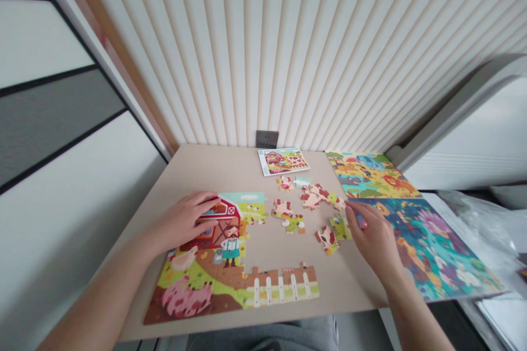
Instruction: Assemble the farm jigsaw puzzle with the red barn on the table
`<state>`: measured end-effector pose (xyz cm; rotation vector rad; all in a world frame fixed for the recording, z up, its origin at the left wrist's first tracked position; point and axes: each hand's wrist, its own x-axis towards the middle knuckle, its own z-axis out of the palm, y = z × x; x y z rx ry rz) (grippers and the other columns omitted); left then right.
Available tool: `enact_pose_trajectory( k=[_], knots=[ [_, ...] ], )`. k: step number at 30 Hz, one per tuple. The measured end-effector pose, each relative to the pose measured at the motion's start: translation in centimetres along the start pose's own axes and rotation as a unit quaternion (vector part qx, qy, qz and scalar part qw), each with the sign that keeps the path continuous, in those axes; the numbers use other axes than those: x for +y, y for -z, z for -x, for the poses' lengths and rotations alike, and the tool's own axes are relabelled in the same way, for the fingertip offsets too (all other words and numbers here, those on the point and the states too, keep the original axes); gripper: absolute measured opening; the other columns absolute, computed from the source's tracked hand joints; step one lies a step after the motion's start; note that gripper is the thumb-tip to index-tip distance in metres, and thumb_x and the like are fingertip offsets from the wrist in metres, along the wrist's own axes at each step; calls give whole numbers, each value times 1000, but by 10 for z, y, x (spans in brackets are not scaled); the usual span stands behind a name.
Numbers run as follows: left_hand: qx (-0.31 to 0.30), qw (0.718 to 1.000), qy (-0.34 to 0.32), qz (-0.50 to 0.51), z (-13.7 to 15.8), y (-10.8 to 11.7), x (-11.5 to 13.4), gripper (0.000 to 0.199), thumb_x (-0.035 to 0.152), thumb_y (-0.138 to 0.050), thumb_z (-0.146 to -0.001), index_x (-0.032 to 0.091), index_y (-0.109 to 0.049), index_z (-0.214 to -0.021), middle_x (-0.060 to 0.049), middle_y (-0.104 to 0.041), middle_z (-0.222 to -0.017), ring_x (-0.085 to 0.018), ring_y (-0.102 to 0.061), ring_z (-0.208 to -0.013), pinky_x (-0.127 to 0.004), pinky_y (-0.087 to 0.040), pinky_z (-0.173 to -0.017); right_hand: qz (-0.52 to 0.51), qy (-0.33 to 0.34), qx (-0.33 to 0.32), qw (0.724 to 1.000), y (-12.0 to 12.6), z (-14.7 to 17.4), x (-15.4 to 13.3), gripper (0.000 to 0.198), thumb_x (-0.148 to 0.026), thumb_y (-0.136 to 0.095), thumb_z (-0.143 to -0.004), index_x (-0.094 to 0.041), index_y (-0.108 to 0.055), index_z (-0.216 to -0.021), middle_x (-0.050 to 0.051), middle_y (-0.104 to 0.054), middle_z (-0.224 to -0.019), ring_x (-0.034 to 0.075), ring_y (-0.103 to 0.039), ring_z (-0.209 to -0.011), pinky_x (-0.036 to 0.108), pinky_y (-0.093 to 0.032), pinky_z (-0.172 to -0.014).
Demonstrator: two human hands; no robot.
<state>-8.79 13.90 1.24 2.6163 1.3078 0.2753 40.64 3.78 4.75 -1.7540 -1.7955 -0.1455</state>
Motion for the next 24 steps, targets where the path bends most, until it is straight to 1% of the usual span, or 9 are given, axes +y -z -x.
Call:
enact_pose_trajectory(
  k=[2, 4, 6, 8, 10, 16, 21, 24],
  knots=[
    [-2, 1000, -4, -4, 0, -1, -1, 56, 62, -53, -102, 27, -66, -144, -10, -58, -153, -31, -59, -136, -44, -45, -120, -10, -23, 11, 1000, 6, 25, 5, 29, -40, -53, -106, -25, -76, -114, 10, -78, -113, 31, -73, -105, 49, -57, -94],
    [-1, 1000, -7, -8, 1, -2, -2, 57, 64, -53, -102, 27, -66, -144, -10, -57, -153, -31, -59, -136, -44, -44, -120, -22, -32, 15, 999, 7, 50, 6, 26, -37, -54, -105, -27, -76, -114, 10, -78, -113, 32, -72, -106, 50, -58, -94],
    [0, 1000, -5, -9, 1, -3, -4, 58, 64, -53, -102, 27, -65, -144, -10, -57, -154, -32, -58, -137, -44, -44, -121, -37, -26, 9, 999, 4, 69, 5, 24, -34, -55, -104, -27, -75, -115, 10, -77, -114, 32, -71, -107, 51, -58, -94],
    [0, 1000, -3, -7, 2, -5, -7, 59, 64, -54, -102, 27, -65, -145, -10, -56, -154, -32, -58, -137, -45, -44, -120, -49, -14, 0, 999, 0, 80, 2, 22, -31, -56, -104, -27, -74, -115, 10, -76, -114, 31, -71, -106, 52, -58, -94],
    [1, 1000, -2, -4, 2, -7, -9, 58, 63, -54, -101, 27, -64, -146, -10, -56, -155, -32, -58, -137, -45, -45, -120, -49, -3, -3, 999, -5, 82, -1, 21, -28, -56, -104, -27, -73, -116, 11, -75, -115, 31, -70, -106, 53, -57, -94],
    [6, 1000, -1, 3, 1, -7, -11, 52, 61, -56, -101, 30, -67, -142, -9, -57, -154, -32, -59, -137, -46, -46, -120, -25, 27, -23, 999, -10, 76, -5, 21, -25, -55, -104, -26, -71, -118, 10, -73, -114, 30, -68, -107, 52, -56, -95],
    [9, 1000, -4, 4, 1, -8, -14, 57, 63, -55, -101, 28, -65, -144, -10, -58, -153, -31, -59, -136, -44, -46, -120, -23, 27, -20, 999, -10, 76, -4, 20, -24, -55, -105, -24, -71, -117, 11, -73, -115, 29, -67, -109, 50, -55, -97],
    [16, 1000, -10, -1, -1, -11, -19, 55, 63, -54, -102, 27, -67, -141, -10, -60, -150, -30, -60, -134, -42, -46, -118, -20, 36, -5, 999, -11, 77, -3, 19, -25, -57, -105, -23, -71, -116, 10, -73, -114, 27, -67, -107, 46, -54, -96]
  ],
)
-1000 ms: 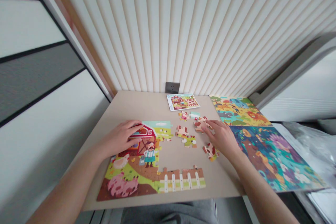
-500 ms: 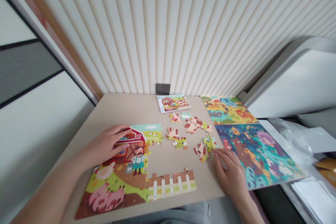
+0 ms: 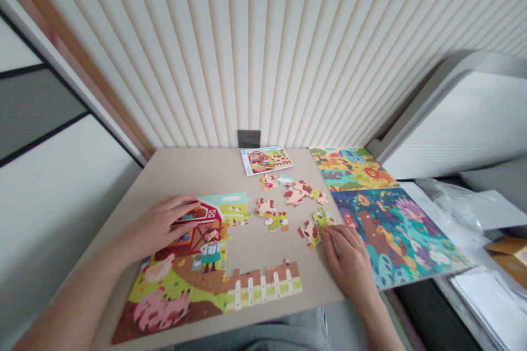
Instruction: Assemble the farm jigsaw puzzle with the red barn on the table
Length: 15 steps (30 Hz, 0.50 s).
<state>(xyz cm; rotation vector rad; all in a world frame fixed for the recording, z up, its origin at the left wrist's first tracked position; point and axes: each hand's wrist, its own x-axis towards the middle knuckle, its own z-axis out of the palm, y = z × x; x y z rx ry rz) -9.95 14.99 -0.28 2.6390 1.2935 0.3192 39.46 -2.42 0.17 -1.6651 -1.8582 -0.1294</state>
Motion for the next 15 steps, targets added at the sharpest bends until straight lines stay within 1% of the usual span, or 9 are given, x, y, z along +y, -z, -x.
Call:
enact_pose_trajectory(
  k=[3, 8, 12, 15],
  knots=[
    [5, 1000, -5, -6, -2, -2, -4, 50, 59, -55, -101, 28, -69, -137, -8, -62, -148, -28, -61, -132, -39, -46, -117, 16, -8, 23, 1000, 0, 1, 1, 18, -27, -58, -104, -22, -72, -114, 8, -75, -112, 25, -68, -104, 45, -54, -96],
    [18, 1000, -2, -1, -3, -2, -3, 46, 55, -56, -101, 28, -70, -135, -7, -63, -147, -28, -63, -129, -39, -47, -115, 27, -68, 61, 995, 3, 2, 2, 21, -33, -57, -106, -21, -74, -111, 8, -76, -110, 26, -68, -102, 44, -53, -95],
    [15, 1000, -2, 2, -3, 0, -1, 48, 56, -55, -102, 27, -69, -137, -8, -63, -147, -28, -63, -129, -40, -47, -115, 10, -121, 75, 990, 4, 3, 6, 26, -38, -55, -106, -21, -75, -106, 9, -76, -108, 27, -68, -102, 43, -53, -92],
    [16, 1000, -3, 7, -3, 1, 1, 46, 57, -55, -102, 27, -71, -134, -8, -63, -146, -28, -63, -129, -39, -47, -115, 1, -163, 67, 984, 3, 4, 11, 30, -42, -54, -105, -21, -76, -105, 9, -77, -108, 28, -68, -101, 43, -53, -91]
  ],
)
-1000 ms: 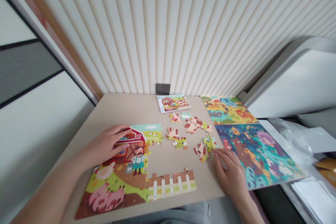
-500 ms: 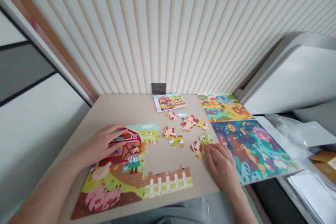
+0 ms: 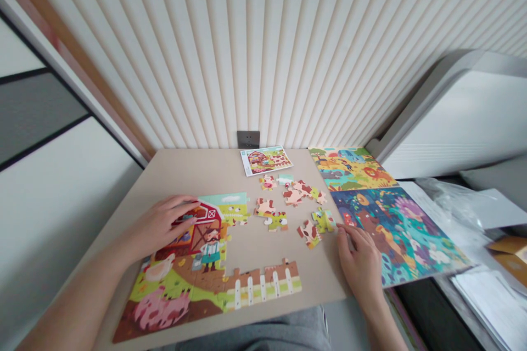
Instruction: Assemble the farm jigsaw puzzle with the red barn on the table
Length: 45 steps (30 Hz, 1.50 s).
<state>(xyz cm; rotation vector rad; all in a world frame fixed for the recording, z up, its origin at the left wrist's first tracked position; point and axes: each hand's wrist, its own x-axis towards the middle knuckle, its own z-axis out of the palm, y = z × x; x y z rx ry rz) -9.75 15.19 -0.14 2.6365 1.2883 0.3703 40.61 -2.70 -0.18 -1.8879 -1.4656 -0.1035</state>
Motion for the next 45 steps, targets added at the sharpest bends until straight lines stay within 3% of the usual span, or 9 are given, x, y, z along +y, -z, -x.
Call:
enact_pose_trajectory(
  k=[3, 7, 20, 27, 31, 37, 40, 45],
  knots=[
    [0, 1000, -3, 0, 0, 1, 1, 46, 56, -55, -102, 27, -71, -133, -8, -64, -145, -28, -63, -129, -39, -47, -115, 17, 3, -30, 999, -2, -1, 2, 34, -45, -55, -105, -22, -76, -116, 10, -76, -116, 29, -67, -107, 45, -53, -94],
    [-4, 1000, -8, -8, 0, 1, 1, 46, 55, -54, -102, 27, -69, -136, -8, -63, -146, -28, -62, -129, -39, -47, -115, 71, 60, -78, 993, -7, -1, -1, 45, -53, -57, -103, -24, -68, -136, 11, -71, -133, 33, -63, -120, 53, -49, -103],
    [-3, 1000, -11, -11, 2, -3, -5, 46, 53, -56, -101, 28, -68, -138, -8, -61, -148, -28, -61, -132, -38, -46, -117, 94, 90, -80, 988, -6, -2, -4, 38, -52, -58, -104, -29, -68, -132, 8, -66, -140, 33, -61, -125, 53, -47, -104],
    [-8, 1000, -7, -9, 1, -2, -1, 45, 53, -54, -102, 29, -69, -137, -7, -60, -149, -27, -60, -133, -39, -44, -119, 49, 201, -120, 971, 6, 8, -23, 26, -39, -63, -104, -30, -71, -127, 6, -73, -125, 29, -63, -119, 47, -47, -101],
    [-12, 1000, 2, -5, 0, 2, 6, 45, 53, -53, -103, 28, -70, -135, -8, -61, -149, -28, -60, -133, -42, -45, -118, 71, 191, -158, 966, 7, 20, -39, 34, -49, -66, -101, -30, -71, -129, 9, -71, -129, 31, -66, -116, 47, -51, -95],
    [-8, 1000, 2, 3, -2, 8, 16, 47, 55, -53, -104, 25, -71, -135, -10, -62, -147, -29, -60, -132, -44, -47, -117, 26, 148, -164, 975, -3, 23, -45, 20, -47, -66, -101, -29, -74, -104, 8, -71, -129, 32, -66, -120, 52, -55, -100],
    [-3, 1000, 1, 7, -2, 9, 18, 46, 53, -53, -103, 25, -71, -135, -10, -62, -147, -30, -61, -132, -45, -47, -116, -8, 128, -169, 977, -8, 22, -43, 23, -43, -64, -102, -28, -72, -118, 10, -71, -129, 32, -67, -120, 53, -58, -101],
    [-7, 1000, 1, 6, -3, 12, 24, 40, 46, -54, -104, 25, -72, -133, -10, -62, -146, -30, -60, -132, -44, -47, -116, -52, 121, -172, 976, -10, 20, -50, 45, -38, -65, -100, -26, -63, -143, 12, -65, -141, 31, -67, -126, 47, -61, -104]
  ],
)
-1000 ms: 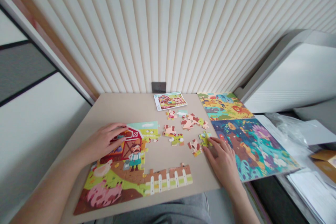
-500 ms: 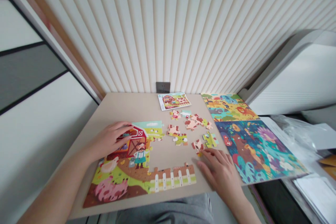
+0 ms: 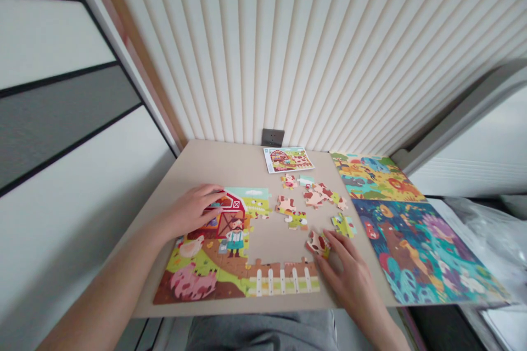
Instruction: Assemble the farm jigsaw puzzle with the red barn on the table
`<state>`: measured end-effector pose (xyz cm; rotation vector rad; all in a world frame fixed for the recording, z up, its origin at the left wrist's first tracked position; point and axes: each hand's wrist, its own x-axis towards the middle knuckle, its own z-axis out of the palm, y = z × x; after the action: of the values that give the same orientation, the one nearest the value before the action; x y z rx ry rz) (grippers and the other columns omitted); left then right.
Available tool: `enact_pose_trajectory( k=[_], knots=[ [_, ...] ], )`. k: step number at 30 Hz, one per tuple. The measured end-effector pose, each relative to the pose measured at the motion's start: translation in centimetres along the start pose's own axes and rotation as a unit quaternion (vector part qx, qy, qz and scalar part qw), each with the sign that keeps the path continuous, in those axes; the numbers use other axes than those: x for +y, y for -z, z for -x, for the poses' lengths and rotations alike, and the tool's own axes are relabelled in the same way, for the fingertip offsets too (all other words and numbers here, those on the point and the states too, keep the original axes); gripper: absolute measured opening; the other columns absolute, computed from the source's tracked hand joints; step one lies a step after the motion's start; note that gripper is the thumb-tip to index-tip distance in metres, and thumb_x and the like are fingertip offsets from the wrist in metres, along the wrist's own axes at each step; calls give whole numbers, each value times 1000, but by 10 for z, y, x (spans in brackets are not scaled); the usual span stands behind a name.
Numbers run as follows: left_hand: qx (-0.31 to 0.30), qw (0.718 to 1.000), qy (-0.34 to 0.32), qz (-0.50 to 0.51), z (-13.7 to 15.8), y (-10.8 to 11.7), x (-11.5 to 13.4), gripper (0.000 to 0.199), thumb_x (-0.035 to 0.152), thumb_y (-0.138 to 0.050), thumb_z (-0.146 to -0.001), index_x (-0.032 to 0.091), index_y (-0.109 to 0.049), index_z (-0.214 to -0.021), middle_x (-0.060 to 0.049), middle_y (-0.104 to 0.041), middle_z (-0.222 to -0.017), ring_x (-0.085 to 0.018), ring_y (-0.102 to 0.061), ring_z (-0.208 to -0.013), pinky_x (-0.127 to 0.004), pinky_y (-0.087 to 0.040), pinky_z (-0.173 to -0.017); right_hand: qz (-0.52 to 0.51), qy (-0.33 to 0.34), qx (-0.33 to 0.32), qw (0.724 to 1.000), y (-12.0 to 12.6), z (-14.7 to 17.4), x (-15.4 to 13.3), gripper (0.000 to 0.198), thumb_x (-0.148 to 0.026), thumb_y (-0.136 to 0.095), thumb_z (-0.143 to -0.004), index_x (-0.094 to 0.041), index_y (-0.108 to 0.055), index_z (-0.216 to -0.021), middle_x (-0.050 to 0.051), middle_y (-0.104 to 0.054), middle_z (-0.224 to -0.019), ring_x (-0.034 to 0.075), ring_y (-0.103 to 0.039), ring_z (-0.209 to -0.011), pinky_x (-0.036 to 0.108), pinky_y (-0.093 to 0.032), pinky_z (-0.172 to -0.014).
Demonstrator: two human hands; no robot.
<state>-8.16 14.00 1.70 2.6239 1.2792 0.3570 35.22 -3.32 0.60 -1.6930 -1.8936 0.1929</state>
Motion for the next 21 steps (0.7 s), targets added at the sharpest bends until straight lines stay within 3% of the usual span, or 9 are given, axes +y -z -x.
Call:
enact_pose_trajectory(
  k=[2, 5, 9, 14, 21],
  knots=[
    [3, 1000, -4, 2, 0, 1, 3, 39, 44, -54, -104, 25, -71, -133, -10, -62, -146, -30, -60, -132, -44, -46, -116, -33, 15, -9, 999, 1, -6, -13, 49, -36, -65, -100, -28, -60, -148, 12, -60, -147, 30, -65, -130, 44, -60, -107],
    [4, 1000, -10, 4, 0, 1, 5, 38, 42, -55, -104, 25, -70, -135, -10, -63, -145, -30, -60, -132, -45, -45, -117, -106, 66, -73, 989, -2, -22, -42, 46, -30, -61, -103, -30, -58, -149, 11, -59, -147, 27, -63, -133, 39, -59, -109],
    [5, 1000, -10, 0, 0, 0, 5, 38, 39, -55, -105, 24, -69, -137, -12, -63, -144, -29, -60, -131, -45, -45, -116, -151, 134, -144, 969, -24, -53, -71, 43, -22, -60, -103, -29, -61, -145, 11, -61, -142, 25, -63, -131, 40, -57, -111],
    [15, 1000, -11, -7, 0, 0, 10, 36, 39, -56, -105, 24, -70, -135, -13, -63, -143, -30, -59, -131, -47, -47, -114, -163, 170, -126, 964, -57, -78, -73, 37, -20, -63, -101, -25, -69, -137, 12, -67, -133, 26, -66, -125, 44, -58, -108],
    [51, 998, -48, 0, -5, 4, 37, 32, 36, -55, -106, 23, -70, -131, -13, -66, -136, -29, -61, -126, -48, -48, -112, -173, 163, -123, 964, -60, -75, -70, 40, -20, -60, -103, -28, -68, -141, 12, -69, -137, 26, -67, -128, 44, -58, -110]
  ],
)
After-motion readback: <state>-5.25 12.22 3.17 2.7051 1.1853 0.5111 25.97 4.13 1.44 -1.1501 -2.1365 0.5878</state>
